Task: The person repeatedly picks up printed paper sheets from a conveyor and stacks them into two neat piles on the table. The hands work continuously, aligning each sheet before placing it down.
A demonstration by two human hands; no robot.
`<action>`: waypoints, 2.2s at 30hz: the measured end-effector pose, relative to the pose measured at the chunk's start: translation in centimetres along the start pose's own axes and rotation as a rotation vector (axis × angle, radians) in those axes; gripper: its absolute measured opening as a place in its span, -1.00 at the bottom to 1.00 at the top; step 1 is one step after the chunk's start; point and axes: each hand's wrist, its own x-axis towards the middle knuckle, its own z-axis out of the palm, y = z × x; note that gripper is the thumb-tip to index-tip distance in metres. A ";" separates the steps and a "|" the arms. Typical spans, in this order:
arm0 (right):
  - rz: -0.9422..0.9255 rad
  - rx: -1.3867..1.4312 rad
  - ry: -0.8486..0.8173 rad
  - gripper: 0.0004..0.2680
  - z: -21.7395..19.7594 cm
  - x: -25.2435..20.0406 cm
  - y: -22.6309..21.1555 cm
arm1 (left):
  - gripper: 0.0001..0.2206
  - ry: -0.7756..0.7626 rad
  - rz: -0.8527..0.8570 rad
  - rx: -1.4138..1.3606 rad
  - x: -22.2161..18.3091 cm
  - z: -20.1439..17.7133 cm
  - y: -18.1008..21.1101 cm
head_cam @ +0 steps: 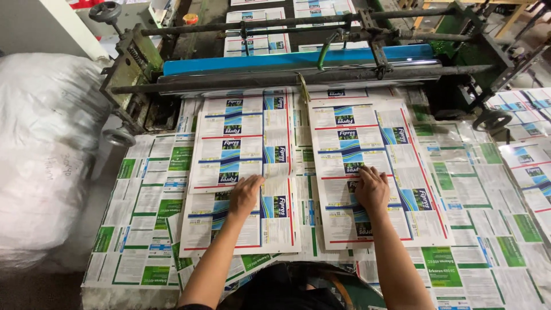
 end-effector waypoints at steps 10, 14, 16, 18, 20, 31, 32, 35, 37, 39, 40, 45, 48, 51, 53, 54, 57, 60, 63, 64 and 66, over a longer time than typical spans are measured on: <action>-0.062 0.019 -0.153 -0.79 -2.7 -1.1 0.3 | -0.70 -0.132 -0.112 -0.001 1.5 -1.1 1.0; -0.138 0.007 -0.270 -0.74 -4.9 -5.3 1.6 | -0.66 -0.155 -0.143 -0.017 -3.1 -3.8 3.7; -0.145 -0.015 -0.317 -0.72 -6.4 -7.5 1.7 | -0.64 -0.234 -0.168 -0.031 -5.9 -5.8 4.8; -0.137 0.007 -0.403 -0.65 -8.7 -9.8 1.2 | -0.64 -0.290 -0.172 -0.029 -9.9 -7.0 5.4; -0.128 0.036 -0.443 -0.60 -11.5 -10.3 -0.1 | -0.61 -0.295 -0.175 -0.084 -12.6 -7.7 5.5; -0.227 0.084 -0.584 -0.69 -13.0 -8.8 0.8 | -0.43 -0.302 -0.175 -0.209 -14.9 -10.0 5.7; -0.212 0.106 -0.521 -0.82 -13.0 -8.8 1.4 | -0.43 -0.307 -0.174 -0.205 -14.9 -10.0 5.8; -0.200 0.095 -0.313 -0.91 -16.6 -7.2 -1.7 | -0.45 -0.292 -0.153 -0.174 -15.1 -9.9 5.7; -0.201 0.060 -0.170 -0.89 -17.9 -7.2 -3.3 | -0.48 -0.274 -0.135 -0.148 -15.6 -9.4 5.4; -0.245 0.002 -0.082 -0.80 -16.5 -8.8 -2.7 | -0.61 -0.221 -0.114 -0.136 -15.9 -8.5 4.9; -0.246 0.001 -0.077 -0.80 -14.7 -9.9 -2.0 | -0.61 -0.217 -0.111 -0.135 -16.0 -8.2 5.0; -0.221 -0.008 -0.190 -0.72 -8.5 -12.9 0.0 | -0.67 -0.039 -0.131 -0.101 -16.6 -7.3 5.3; -0.217 0.013 -0.170 -0.73 -9.0 -11.3 -1.1 | -0.68 -0.027 -0.128 -0.089 -16.1 -7.7 5.4; -0.238 0.055 -0.139 -0.73 -9.2 -8.7 -1.9 | -0.68 -0.006 -0.119 -0.080 -15.9 -8.0 5.7; -0.258 0.066 -0.128 -0.73 -8.0 -7.4 -1.3 | -0.68 0.006 -0.115 -0.080 -15.6 -8.2 5.9; -0.276 0.075 -0.121 -0.72 -7.3 -6.6 -1.1 | -0.68 0.014 -0.111 -0.083 -15.5 -8.4 6.0; -0.297 0.075 -0.103 -0.73 -4.8 -4.3 -0.3 | -0.67 0.023 -0.127 -0.101 -15.6 -8.3 6.0; -0.283 0.082 -0.113 -0.71 -2.6 -2.0 0.2 | -0.68 0.023 -0.134 -0.091 -15.9 -8.0 5.7; -0.252 0.096 -0.130 -0.70 -1.6 -0.5 0.1 | -0.72 0.023 -0.114 -0.100 -15.9 -7.9 5.5; -0.255 0.101 -0.128 -0.70 -1.4 -0.3 0.0 | -0.72 0.026 -0.116 -0.093 -15.7 -7.9 5.6; -0.214 0.054 -0.094 -0.66 -1.0 -0.2 -0.1 | -0.77 0.012 -0.150 -0.111 -15.6 -8.1 5.6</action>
